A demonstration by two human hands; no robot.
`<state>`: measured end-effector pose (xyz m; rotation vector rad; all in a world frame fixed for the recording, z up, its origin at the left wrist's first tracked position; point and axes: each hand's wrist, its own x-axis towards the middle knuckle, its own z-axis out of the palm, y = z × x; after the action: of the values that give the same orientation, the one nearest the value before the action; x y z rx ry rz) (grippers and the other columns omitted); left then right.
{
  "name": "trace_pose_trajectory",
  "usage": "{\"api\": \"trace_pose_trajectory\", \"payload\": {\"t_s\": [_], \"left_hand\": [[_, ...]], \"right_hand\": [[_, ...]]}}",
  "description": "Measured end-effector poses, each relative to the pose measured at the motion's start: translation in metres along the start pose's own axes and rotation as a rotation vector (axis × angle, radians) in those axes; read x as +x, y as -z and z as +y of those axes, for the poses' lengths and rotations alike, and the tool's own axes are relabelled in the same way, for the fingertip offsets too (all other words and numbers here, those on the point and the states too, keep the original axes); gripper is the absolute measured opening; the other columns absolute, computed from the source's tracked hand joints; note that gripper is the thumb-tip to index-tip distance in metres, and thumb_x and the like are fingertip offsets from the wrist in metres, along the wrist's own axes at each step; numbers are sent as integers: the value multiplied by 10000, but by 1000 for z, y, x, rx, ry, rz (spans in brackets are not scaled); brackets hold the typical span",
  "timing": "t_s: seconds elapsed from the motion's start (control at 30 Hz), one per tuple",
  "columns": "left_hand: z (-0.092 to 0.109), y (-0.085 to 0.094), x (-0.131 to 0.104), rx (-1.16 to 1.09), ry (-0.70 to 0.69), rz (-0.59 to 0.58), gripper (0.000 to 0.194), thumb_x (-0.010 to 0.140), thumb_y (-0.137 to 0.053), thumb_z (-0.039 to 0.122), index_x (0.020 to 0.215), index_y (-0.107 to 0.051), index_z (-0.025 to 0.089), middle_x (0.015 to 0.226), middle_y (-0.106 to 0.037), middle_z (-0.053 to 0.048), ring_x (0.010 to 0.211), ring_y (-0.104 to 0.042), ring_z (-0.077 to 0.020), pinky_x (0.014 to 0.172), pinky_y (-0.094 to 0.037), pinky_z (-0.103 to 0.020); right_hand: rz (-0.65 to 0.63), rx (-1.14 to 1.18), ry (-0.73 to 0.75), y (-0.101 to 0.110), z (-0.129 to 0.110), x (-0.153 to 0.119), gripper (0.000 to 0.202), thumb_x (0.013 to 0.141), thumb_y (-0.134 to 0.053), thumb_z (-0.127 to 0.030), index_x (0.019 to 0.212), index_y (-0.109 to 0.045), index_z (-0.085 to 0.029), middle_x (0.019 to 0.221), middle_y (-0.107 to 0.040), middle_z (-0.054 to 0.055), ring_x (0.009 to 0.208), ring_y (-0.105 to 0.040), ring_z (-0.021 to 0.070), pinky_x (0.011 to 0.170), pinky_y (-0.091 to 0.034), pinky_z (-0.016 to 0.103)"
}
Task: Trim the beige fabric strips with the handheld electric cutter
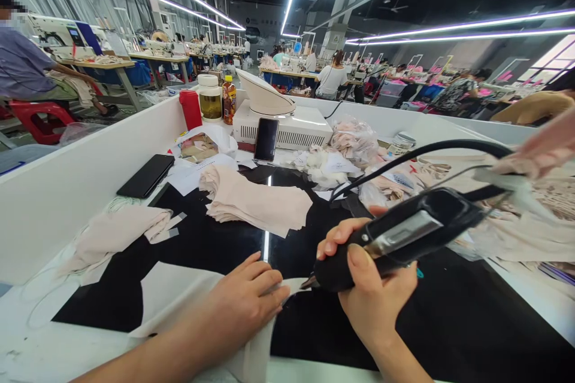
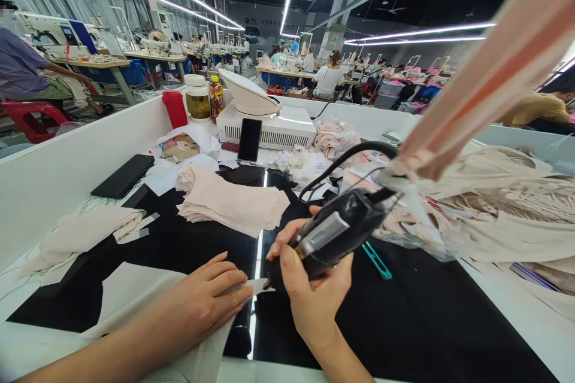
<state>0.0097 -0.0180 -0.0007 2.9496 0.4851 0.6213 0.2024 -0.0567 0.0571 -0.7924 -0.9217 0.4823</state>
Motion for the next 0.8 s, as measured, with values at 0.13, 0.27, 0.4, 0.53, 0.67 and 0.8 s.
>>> {"api": "trace_pose_trajectory", "payload": {"t_s": [0.13,0.27,0.4,0.53,0.67,0.8], "left_hand": [[1,-1,0,-19,1,8,158,1099,-581,170,1234,-654,205,1098,-675,-23,1030,-667,-187,1180,-478,-470],[0,-1,-1,-33,3,9,161,1105,-560,163,1226,-658,200,1103,-680,-27,1027,-665,-195,1175,-481,-485],[-1,1,0,-30,-2,6,168,1101,-565,158,1232,-661,197,1099,-684,-29,1026,-671,-189,1182,-482,-484],[2,8,-2,52,-26,17,216,1103,-552,147,1294,-647,181,1201,-695,-55,1145,-667,-207,1192,-486,-478],[12,16,-14,127,-34,17,377,1032,-517,6,1390,-570,110,1312,-687,-111,1234,-644,-237,1110,-556,-377],[18,14,-30,6,130,-11,572,875,-468,-106,1393,-526,129,1290,-684,-117,1166,-689,-225,1016,-620,-332]], "right_hand": [[21,9,15,5,-1,2,393,895,-815,-256,1225,-608,-306,833,-681,-42,618,-655,141,557,-607,306],[0,15,6,8,2,0,387,904,-810,-239,1229,-609,-301,847,-679,-39,630,-659,137,572,-611,307],[-3,-10,11,7,4,-1,386,914,-793,-229,1240,-600,-305,861,-683,-37,636,-662,140,572,-613,313],[26,-44,-8,8,3,-2,387,914,-786,-210,1233,-593,-315,846,-683,-47,636,-664,139,581,-610,311],[12,-41,4,10,-1,-6,407,904,-807,-214,1245,-604,-306,856,-693,-41,639,-676,139,591,-617,313],[29,-62,30,10,-6,-10,445,892,-826,-206,1269,-609,-297,860,-707,-29,638,-687,144,595,-626,316]]}}
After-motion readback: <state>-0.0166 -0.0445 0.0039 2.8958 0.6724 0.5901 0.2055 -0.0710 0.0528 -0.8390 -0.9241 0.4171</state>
